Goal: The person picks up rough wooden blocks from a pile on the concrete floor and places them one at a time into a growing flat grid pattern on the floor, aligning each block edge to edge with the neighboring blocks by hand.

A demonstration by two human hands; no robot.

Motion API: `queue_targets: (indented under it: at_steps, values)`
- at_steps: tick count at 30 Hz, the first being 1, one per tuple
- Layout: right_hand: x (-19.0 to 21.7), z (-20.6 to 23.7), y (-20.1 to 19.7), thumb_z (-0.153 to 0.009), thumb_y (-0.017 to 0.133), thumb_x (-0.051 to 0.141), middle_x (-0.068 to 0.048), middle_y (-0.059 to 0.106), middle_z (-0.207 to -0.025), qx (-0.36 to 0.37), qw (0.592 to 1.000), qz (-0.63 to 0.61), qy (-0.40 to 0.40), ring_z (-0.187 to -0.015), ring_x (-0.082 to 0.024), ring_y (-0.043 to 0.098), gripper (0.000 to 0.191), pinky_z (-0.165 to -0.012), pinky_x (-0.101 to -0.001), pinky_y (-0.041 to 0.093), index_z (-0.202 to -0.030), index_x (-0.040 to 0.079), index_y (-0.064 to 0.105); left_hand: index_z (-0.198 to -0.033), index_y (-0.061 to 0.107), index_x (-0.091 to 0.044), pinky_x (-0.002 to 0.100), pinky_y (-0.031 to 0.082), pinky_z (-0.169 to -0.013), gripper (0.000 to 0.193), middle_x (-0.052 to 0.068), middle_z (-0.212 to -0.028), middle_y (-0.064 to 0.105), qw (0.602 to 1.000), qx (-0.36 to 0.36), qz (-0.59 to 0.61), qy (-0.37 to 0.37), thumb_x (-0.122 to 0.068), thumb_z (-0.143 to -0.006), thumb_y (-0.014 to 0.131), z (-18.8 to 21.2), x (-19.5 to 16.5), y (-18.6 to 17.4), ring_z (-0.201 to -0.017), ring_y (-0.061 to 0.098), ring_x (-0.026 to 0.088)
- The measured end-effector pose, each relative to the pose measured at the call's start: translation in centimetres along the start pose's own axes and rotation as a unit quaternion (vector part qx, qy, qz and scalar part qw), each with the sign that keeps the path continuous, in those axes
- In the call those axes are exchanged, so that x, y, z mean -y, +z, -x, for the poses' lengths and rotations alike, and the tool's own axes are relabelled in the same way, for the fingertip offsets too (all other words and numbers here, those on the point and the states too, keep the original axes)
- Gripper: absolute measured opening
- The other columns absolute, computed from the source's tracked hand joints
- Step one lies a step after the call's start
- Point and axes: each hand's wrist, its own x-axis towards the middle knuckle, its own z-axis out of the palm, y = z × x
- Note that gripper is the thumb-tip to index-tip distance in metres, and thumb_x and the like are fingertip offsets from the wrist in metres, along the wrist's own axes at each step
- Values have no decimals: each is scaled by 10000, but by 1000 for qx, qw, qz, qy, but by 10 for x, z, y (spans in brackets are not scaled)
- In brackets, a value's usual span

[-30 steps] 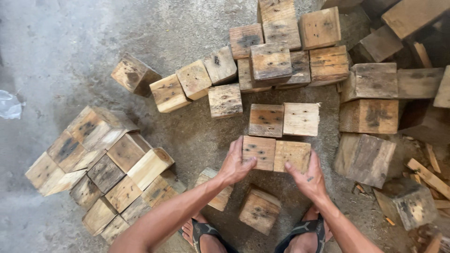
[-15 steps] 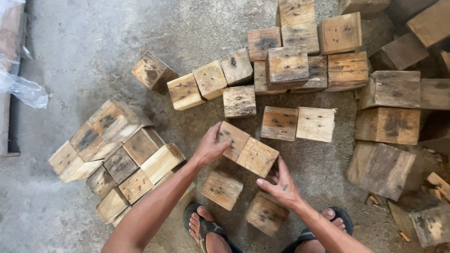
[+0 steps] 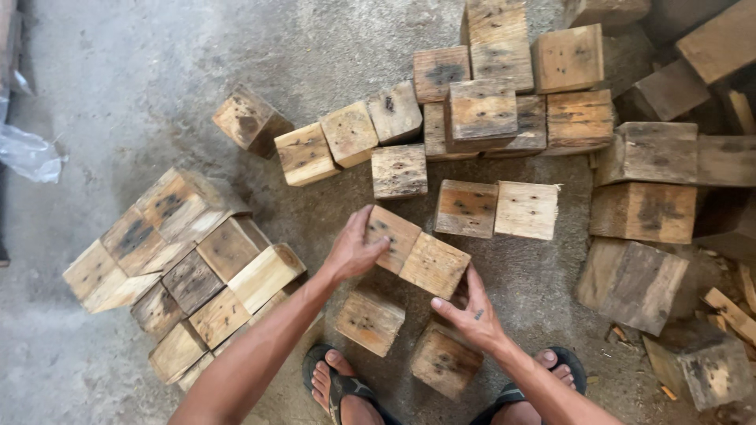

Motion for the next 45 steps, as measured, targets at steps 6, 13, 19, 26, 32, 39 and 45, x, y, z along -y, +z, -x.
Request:
queue_targets:
  at_steps: [6,13,19,26,32,39,45]
  values:
    - [-11,21,-48,-774,841,219,-190,520,-1469,-83,988,120,52,-1345,-302,515,990,-1099,-465,400,-1569,67,272,-1562,195,17,462,531,-1051,869,242,-1393,421,999,19,30,-19,-285,-895,663,27,-12,66,-1203,579,364]
    - [-15,36,-111,-802,805,229,-117,709,-1271,-207,974,95,-1,-1153,-200,663,729,-1005,-340,506,-1444,12,536,-1455,305,49,466,415,-1096,756,280,-1351,415,991,-31,93,90,-224,-878,710,43,-42,139,-1276,486,435]
    - [0,24,-124,-817,802,288,-127,710,-1289,-212,974,79,-10,-1168,-213,658,773,-1022,-347,501,-1484,25,511,-1517,222,21,496,456,-1116,836,233,-1471,340,996,26,83,-10,-288,-884,673,23,-74,128,-1331,488,392]
    - [-8,17,-136,-754,841,424,-224,573,-1454,-202,972,117,-8,-1341,-292,558,1014,-1125,-401,422,-1545,-6,376,-1563,-35,21,593,282,-1157,1050,271,-1628,79,997,28,71,12,-330,-906,705,16,-78,121,-1479,240,446]
    - [-13,1,-160,-584,905,521,-296,243,-1638,-132,982,138,-10,-1520,-374,272,1390,-1224,-464,220,-1620,-7,142,-1599,46,-12,496,354,-1199,1059,242,-1526,319,996,43,83,14,-347,-862,729,14,-68,120,-1422,403,402]
    - [2,-7,-169,-540,908,421,-224,383,-1591,-75,983,162,43,-1488,-335,345,1303,-1194,-451,283,-1627,91,269,-1608,120,-29,461,382,-1177,998,234,-1456,384,994,51,98,26,-344,-871,715,14,-61,123,-1366,461,393]
    - [4,-10,-166,-559,902,409,-180,529,-1503,-38,996,86,-2,-1409,-281,471,1200,-1173,-422,345,-1569,66,353,-1603,172,-3,498,383,-1196,999,266,-1468,393,991,32,101,76,-400,-861,711,13,-58,116,-1385,454,412]
